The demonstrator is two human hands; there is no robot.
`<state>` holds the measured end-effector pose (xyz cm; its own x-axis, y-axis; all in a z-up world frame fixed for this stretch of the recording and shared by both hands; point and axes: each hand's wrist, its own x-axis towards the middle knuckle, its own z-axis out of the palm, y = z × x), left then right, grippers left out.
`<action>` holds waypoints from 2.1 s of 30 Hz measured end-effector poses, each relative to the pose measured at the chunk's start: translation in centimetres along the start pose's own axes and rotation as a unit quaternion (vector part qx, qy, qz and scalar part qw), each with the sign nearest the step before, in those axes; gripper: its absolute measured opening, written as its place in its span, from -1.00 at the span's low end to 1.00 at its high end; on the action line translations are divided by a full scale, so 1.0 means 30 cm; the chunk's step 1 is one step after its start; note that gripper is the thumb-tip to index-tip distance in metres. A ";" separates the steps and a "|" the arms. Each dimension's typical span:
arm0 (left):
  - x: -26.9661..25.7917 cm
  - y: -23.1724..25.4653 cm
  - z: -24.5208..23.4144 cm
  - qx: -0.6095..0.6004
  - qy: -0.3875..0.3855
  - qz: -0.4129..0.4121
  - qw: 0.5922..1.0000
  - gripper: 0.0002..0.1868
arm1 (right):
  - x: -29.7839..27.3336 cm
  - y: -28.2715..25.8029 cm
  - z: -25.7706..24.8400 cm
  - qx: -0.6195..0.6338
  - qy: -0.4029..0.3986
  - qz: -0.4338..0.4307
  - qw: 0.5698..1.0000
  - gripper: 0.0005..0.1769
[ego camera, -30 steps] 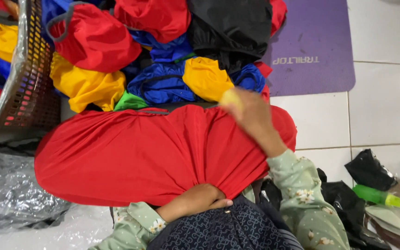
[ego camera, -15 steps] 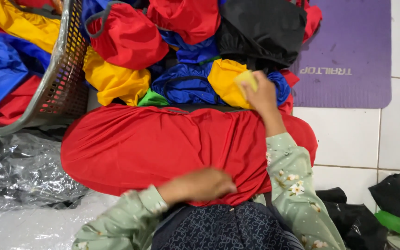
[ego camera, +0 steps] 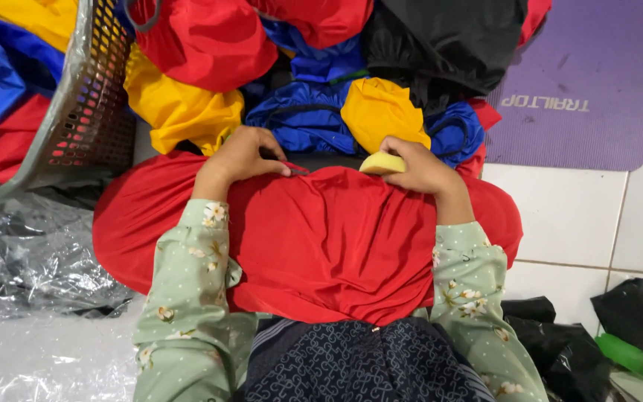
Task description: The person uses a pair of scissors to trim a grey strap on a red fabric item, then wipes the red fabric and its black seat-like base with a yellow sponge.
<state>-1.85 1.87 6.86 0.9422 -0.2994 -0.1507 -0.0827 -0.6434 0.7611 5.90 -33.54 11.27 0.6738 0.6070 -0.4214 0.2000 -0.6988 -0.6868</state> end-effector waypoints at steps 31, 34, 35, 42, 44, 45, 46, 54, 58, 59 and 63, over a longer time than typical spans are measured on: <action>0.090 -0.091 0.091 0.149 0.059 -0.092 0.983 -0.93 | -0.010 -0.150 0.198 0.130 -0.044 -0.195 0.971 -0.49; 0.088 -0.075 0.078 0.143 0.072 -0.109 0.981 -0.93 | 0.082 -0.005 0.172 -0.046 0.142 -0.104 0.983 -0.45; 0.087 -0.076 0.078 0.135 0.076 -0.105 0.982 -0.92 | 0.116 0.070 0.152 -0.189 0.301 -0.076 0.932 -0.42; 0.093 -0.126 0.093 0.112 0.065 -0.078 0.989 -0.93 | -0.037 -0.137 0.293 -0.046 0.209 -0.260 0.942 -0.43; 0.077 -0.101 0.082 0.106 0.078 -0.067 0.989 -0.93 | -0.062 -0.167 0.367 -0.019 -0.050 -0.316 0.947 -0.62; 0.059 -0.077 0.061 0.107 0.076 -0.070 0.989 -0.93 | -0.034 -0.164 0.334 -0.015 -0.051 -0.316 0.947 -0.62; 0.046 -0.050 0.047 0.116 0.077 -0.060 0.988 -0.91 | -0.013 -0.157 0.302 -0.064 0.009 -0.258 0.964 -0.53; -0.071 0.246 0.004 -0.020 0.202 0.107 0.973 -0.79 | 0.054 0.008 0.199 -0.153 0.326 -0.122 0.925 -0.58; -0.128 0.331 0.111 -0.103 0.120 0.186 0.970 -0.41 | 0.020 -0.089 0.311 0.031 0.182 -0.206 0.961 -0.72; -0.144 0.340 0.135 -0.142 0.089 0.187 0.968 -0.38 | 0.021 -0.091 0.340 0.044 0.152 -0.235 0.959 -0.67; -0.203 0.299 0.142 -0.080 0.125 0.122 0.981 -0.54 | -0.007 -0.177 0.278 0.099 0.069 -0.256 0.959 -0.56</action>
<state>-9.73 -5.08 11.92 0.9524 -0.2354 0.1936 -0.2832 -0.4490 0.8475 -1.23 -26.81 10.08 0.6139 0.7859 0.0736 0.3993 -0.2287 -0.8879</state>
